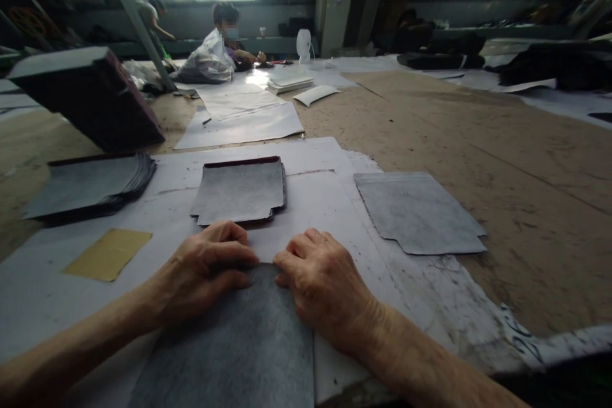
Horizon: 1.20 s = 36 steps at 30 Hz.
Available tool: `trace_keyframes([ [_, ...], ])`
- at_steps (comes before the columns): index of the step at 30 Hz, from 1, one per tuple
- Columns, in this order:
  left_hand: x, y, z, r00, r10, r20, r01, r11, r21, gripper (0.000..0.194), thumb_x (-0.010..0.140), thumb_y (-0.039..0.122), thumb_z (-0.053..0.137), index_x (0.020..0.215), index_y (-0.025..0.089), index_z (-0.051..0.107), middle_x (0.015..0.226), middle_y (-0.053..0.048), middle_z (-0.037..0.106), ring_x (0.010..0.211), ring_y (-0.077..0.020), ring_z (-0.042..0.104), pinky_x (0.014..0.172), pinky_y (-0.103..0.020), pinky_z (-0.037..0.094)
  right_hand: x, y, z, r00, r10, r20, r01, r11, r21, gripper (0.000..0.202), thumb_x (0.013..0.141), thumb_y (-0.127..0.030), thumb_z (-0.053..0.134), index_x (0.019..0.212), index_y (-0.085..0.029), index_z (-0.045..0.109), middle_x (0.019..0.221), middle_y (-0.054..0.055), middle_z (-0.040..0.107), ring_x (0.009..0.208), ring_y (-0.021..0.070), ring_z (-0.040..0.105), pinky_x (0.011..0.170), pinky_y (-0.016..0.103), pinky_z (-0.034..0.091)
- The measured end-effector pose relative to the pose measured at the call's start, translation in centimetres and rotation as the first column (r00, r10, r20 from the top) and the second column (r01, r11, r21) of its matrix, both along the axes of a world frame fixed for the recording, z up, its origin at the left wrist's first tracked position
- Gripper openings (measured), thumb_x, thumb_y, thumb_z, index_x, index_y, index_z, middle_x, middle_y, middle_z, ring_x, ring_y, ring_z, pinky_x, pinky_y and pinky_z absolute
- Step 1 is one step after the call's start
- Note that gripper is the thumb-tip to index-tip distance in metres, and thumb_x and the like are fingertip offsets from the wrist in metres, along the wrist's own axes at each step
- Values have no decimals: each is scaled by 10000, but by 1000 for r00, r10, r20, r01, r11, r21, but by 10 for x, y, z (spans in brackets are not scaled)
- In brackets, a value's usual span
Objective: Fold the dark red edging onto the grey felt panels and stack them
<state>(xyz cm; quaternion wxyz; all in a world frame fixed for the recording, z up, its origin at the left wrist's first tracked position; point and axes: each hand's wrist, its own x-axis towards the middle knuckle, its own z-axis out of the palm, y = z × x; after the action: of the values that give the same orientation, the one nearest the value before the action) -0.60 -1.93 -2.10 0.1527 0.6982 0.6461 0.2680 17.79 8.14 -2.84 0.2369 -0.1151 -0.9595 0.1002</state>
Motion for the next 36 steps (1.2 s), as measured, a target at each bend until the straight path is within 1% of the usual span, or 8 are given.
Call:
trace_keyframes([
  [2, -2, -4, -4, 996, -73, -41, 77, 991, 110, 180, 771, 151, 591, 908, 245, 658, 852, -7, 534, 812, -133, 493, 746, -281, 417, 3, -1, -2, 998, 49, -40, -47, 998, 45, 154, 841, -144, 497, 892, -154, 642, 750, 46, 572, 705, 151, 481, 628, 283, 417],
  [4, -5, -6, -7, 984, -142, -109, 159, 972, 173, 225, 817, 120, 506, 948, 236, 648, 822, -16, 532, 777, -131, 480, 725, -282, 409, 5, -3, -3, 995, 87, -58, -81, 991, 103, 189, 849, -104, 456, 915, -125, 633, 760, 58, 572, 709, 154, 472, 640, 294, 420],
  [7, -9, -6, -10, 958, -220, -183, 256, 945, 202, 280, 827, 66, 418, 937, 200, 638, 809, -32, 530, 753, -135, 457, 706, -284, 403, 7, -7, -5, 992, 110, -60, -100, 985, 141, 212, 847, -66, 430, 948, -88, 615, 779, 73, 571, 734, 161, 465, 661, 311, 435],
  [12, -14, -4, -15, 923, -293, -247, 353, 902, 248, 318, 763, 5, 400, 960, 155, 599, 814, -51, 525, 753, -162, 434, 686, -311, 408, 10, -10, -3, 989, 150, -14, -144, 970, 193, 234, 856, -67, 411, 1005, -55, 591, 813, 91, 576, 764, 181, 486, 661, 341, 467],
  [17, -15, -5, -14, 903, -329, -276, 388, 901, 196, 304, 769, -6, 391, 963, 134, 578, 842, -63, 515, 772, -169, 427, 707, -326, 419, 11, -8, 3, 978, 197, 61, -206, 949, 239, 284, 880, -60, 338, 1037, -42, 574, 850, 107, 580, 808, 193, 499, 688, 355, 490],
  [24, -14, -4, -11, 896, -342, -284, 400, 899, 177, 316, 763, -23, 373, 964, 126, 567, 834, -65, 504, 759, -165, 418, 684, -317, 424, 16, 1, 7, 963, 250, 96, -263, 952, 157, 271, 898, -78, 342, 1013, -49, 585, 873, 106, 585, 812, 187, 501, 705, 357, 483],
  [29, -13, -6, -11, 893, -342, -291, 408, 889, 209, 317, 774, -18, 377, 995, 130, 549, 875, -76, 514, 771, -166, 420, 684, -319, 430, 24, 6, 7, 967, 244, 72, -252, 958, 139, 252, 893, -62, 349, 972, -54, 588, 831, 98, 581, 797, 177, 493, 686, 337, 472],
  [36, -12, -7, -11, 897, -327, -297, 396, 894, 209, 359, 786, -31, 364, 1068, 129, 517, 891, -75, 512, 787, -167, 435, 698, -312, 428, 30, 9, -1, 981, 194, 17, -194, 980, 42, 212, 858, -45, 402, 964, -56, 586, 861, 104, 573, 807, 185, 487, 699, 357, 453],
])
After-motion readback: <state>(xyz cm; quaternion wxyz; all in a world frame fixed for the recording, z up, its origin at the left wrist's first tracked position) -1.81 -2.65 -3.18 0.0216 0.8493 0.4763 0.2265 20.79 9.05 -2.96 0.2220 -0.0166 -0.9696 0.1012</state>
